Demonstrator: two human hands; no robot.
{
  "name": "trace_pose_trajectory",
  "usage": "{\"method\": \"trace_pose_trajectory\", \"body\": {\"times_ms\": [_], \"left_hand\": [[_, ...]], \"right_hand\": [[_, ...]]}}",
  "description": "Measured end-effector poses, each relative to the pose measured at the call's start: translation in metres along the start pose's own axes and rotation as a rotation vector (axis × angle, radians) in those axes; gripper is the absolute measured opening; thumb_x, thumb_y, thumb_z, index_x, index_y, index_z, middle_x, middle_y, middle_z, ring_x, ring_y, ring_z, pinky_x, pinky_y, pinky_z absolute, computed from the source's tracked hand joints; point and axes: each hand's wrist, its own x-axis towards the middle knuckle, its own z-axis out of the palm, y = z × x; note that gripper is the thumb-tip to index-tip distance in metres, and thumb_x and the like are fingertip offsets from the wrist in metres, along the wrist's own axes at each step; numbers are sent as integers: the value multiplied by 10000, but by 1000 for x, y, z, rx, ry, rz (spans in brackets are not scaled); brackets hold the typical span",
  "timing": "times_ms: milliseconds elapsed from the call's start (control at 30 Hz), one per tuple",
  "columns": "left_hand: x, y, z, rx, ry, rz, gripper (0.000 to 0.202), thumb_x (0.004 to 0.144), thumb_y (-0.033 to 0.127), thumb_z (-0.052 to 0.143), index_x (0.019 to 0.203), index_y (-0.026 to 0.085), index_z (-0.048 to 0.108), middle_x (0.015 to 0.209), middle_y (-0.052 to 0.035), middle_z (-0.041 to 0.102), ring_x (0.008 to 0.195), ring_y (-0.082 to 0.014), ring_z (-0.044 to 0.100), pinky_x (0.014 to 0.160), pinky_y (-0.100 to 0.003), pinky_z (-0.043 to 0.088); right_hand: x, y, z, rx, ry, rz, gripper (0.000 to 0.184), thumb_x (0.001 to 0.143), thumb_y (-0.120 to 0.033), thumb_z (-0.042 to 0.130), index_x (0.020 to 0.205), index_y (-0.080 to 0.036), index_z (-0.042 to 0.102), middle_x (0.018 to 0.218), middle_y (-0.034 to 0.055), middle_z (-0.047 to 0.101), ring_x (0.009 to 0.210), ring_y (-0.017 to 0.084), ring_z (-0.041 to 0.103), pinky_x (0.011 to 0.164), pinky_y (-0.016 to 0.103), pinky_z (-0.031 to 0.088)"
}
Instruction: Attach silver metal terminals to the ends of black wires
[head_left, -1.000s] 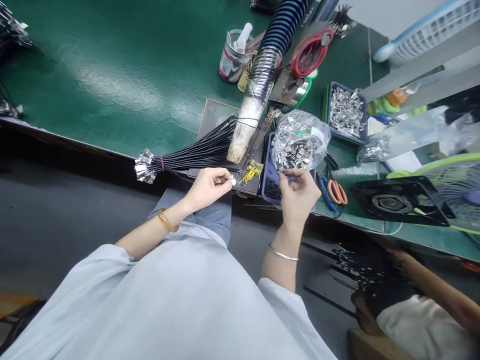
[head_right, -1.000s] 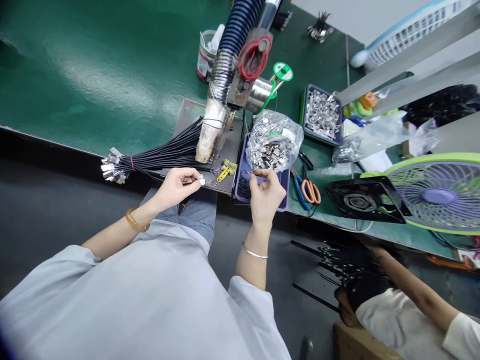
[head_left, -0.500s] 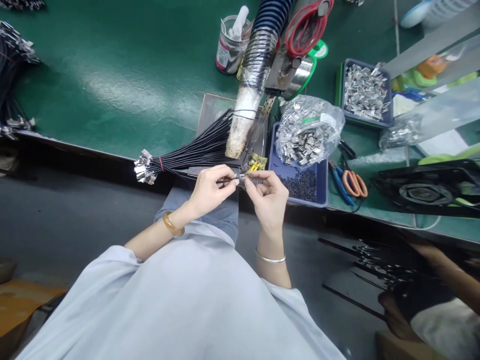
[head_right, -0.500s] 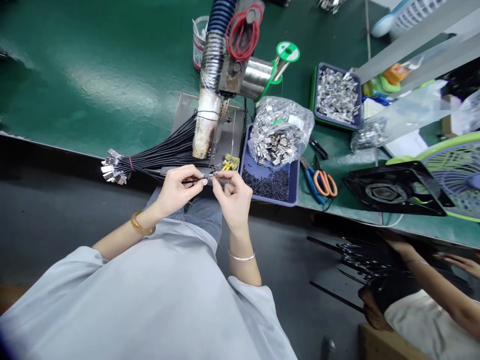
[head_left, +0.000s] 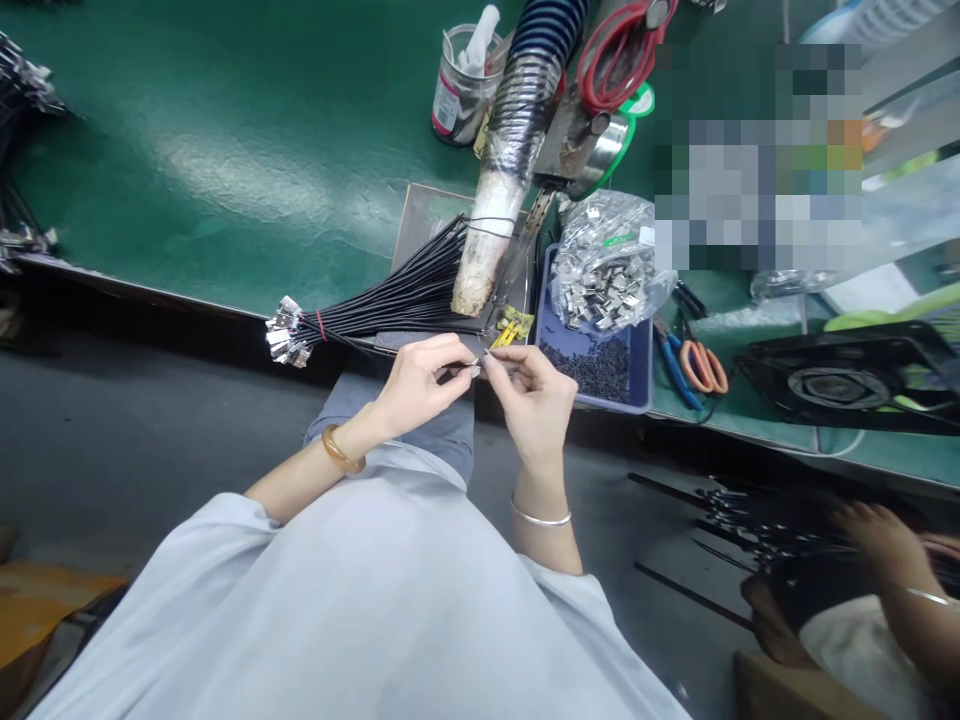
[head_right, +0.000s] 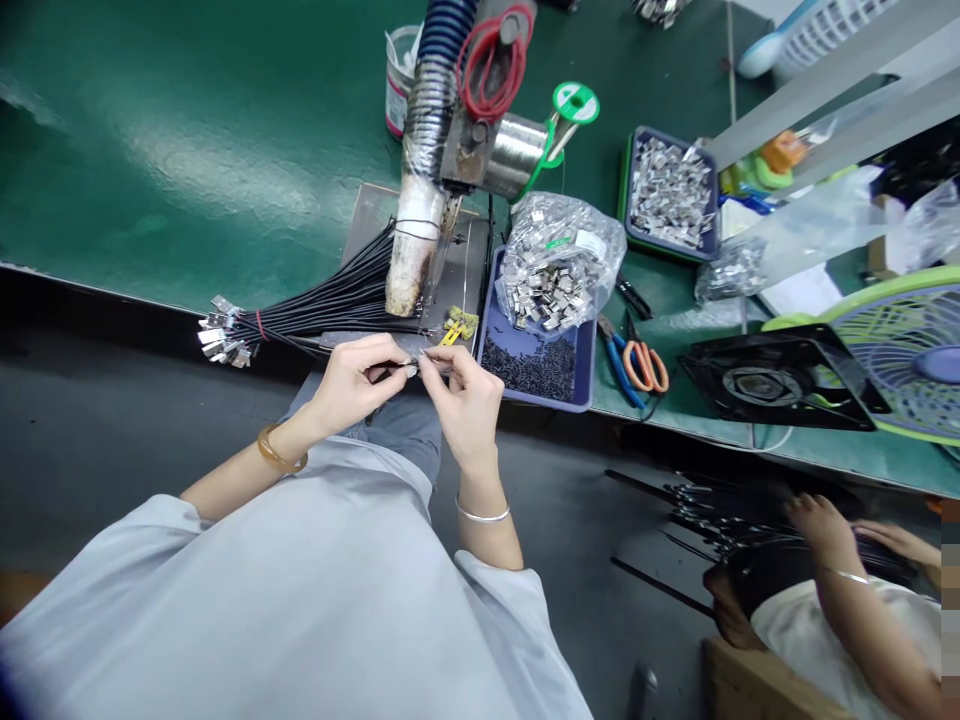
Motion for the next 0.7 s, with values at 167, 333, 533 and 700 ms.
{"method": "trace_pose_trajectory", "body": {"times_ms": [167, 333, 533, 700], "left_hand": [[1, 0, -7, -56, -53, -44, 105, 862, 161, 636, 776, 144, 694, 681, 15, 569, 564, -77, 413, 531, -209, 323], [4, -2, -8, -215, -77, -216, 191, 857, 278, 647, 797, 131, 753, 687, -11, 589, 587, -88, 455, 511, -206, 328], [7, -1, -1, -292, 22, -306, 189, 795, 259, 633, 723, 119, 737, 679, -7, 591, 568, -73, 453, 525, -208, 339], [12, -2, 3, -240, 82, -298, 156, 761, 221, 613, 685, 127, 711, 676, -4, 623, 556, -63, 442, 536, -209, 329]], "right_hand": [[5, 11, -1, 184, -12, 12, 203, 810, -408, 756, 879, -217, 747, 801, 14, 772, 674, 149, 710, 619, 258, 569], [-2, 5, -1, -64, 83, -356, 90, 893, -240, 693, 869, -248, 780, 854, 19, 791, 747, 154, 735, 662, 269, 579], [-10, -1, -7, -3, 323, -376, 153, 965, -290, 607, 1070, -244, 707, 617, -50, 657, 453, 99, 586, 452, 223, 455], [-12, -2, -9, -16, 266, -286, 90, 973, -288, 607, 1041, -235, 632, 782, -30, 743, 507, 105, 670, 519, 229, 554]]}}
